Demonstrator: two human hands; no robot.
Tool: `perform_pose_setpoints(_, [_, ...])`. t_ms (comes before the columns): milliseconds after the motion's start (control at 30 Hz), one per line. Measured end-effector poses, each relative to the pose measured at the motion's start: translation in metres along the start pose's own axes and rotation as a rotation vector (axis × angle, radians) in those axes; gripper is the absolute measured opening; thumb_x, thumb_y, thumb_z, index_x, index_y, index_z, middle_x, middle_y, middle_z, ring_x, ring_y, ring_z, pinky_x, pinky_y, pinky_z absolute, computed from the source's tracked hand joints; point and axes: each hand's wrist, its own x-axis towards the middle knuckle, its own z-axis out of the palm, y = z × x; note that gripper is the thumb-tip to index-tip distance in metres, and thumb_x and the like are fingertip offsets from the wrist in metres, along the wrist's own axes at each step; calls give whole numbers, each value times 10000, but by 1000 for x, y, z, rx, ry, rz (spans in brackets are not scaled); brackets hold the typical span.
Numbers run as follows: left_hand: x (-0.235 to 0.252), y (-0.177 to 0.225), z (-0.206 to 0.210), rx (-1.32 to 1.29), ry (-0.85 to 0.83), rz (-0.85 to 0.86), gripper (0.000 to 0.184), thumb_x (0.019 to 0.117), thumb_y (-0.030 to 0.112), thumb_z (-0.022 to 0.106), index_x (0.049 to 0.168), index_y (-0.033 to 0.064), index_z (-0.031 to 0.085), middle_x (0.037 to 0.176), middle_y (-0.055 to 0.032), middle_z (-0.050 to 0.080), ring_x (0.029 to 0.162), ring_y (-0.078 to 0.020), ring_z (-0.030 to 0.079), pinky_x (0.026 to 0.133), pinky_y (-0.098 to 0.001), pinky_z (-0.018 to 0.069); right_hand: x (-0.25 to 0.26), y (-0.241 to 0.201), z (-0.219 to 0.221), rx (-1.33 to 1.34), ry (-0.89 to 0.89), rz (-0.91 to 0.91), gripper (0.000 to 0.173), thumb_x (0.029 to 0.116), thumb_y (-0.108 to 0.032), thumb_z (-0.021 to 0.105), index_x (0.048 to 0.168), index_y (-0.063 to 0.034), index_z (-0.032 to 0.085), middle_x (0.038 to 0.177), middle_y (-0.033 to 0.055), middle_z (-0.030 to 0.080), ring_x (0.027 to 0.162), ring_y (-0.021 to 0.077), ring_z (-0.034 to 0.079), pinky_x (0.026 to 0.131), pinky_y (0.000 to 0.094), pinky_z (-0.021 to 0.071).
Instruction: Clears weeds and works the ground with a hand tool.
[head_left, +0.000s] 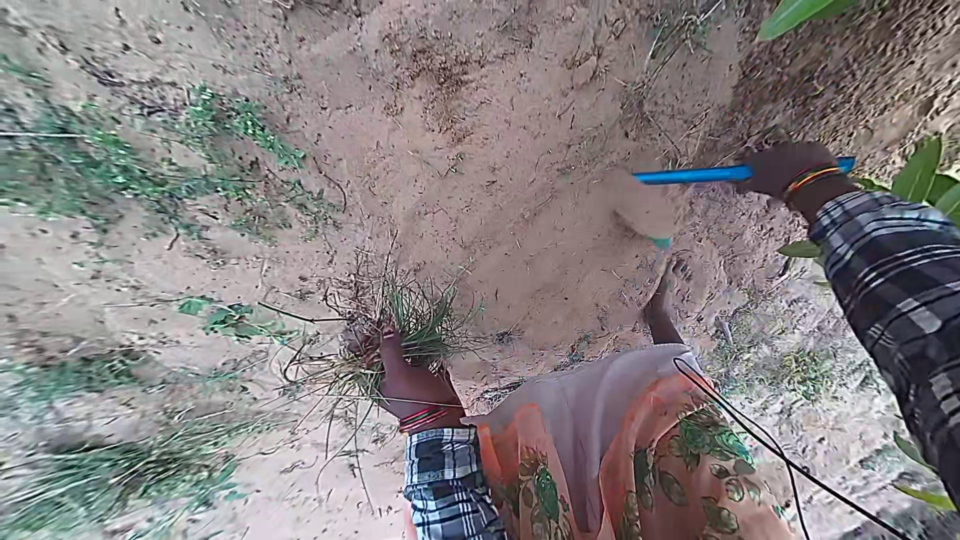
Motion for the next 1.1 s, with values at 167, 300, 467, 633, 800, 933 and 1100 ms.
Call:
perform_pose_setpoints(167, [3,0,-2,-41,-15,-3,354,1036,250,594,1327,50,571,1190,-76,673,1095,-164,665,947,-388,565,-26,69,-26,76,145,244,498,1023,-475,603,1073,18,658,1015,391,662,975,628,638,720,800,443])
perform_pose_setpoints(300, [6,-8,-2,-53,-36,-41,395,1013,281,632,1333,58,572,1181,-59,673,1087,-161,669,962,-387,566,-40,52,-34,211,159,172,541,1039,-469,583,1125,59,665,1060,400,661,1036,628,628,812,817,441])
perform_pose_setpoints(467, [1,8,3,-26,32,-64,374,1039,241,593,1328,4,573,1248,-119,654,1151,-181,641,998,-390,535,-46,-101,9,282,-2,-307,475,1007,-468,641,1116,-9,702,982,276,713,962,495,689,810,714,504])
perform_pose_setpoints(633, [1,10,0,-62,89,-55,343,1016,306,629,1266,73,607,1164,-36,668,1100,-138,648,961,-368,544,-78,-287,43,403,-180,-550,422,1000,-463,657,1057,-46,696,929,200,711,907,410,700,749,623,531])
perform_pose_setpoints(800, [1,10,-1,-56,94,-23,337,1032,255,606,1286,33,601,1199,-83,666,1120,-168,643,978,-389,537,-9,-309,-5,298,-108,-528,489,992,-509,632,1155,-54,700,1109,234,710,1072,443,677,843,679,519])
perform_pose_setpoints(933, [8,7,-6,-68,75,-39,374,1029,286,615,1308,36,601,1241,-99,663,1152,-181,640,989,-403,540,33,-205,-67,196,62,-342,510,991,-511,633,1163,-36,704,1147,276,693,1104,497,655,849,728,491])
perform_pose_setpoints(1100, [13,17,-10,-106,77,-42,347,1025,269,623,1282,35,620,1199,-95,679,1123,-178,652,968,-400,547,21,-59,-105,226,191,-37,573,983,-479,666,1119,77,671,1112,380,650,1100,585,613,881,792,433])
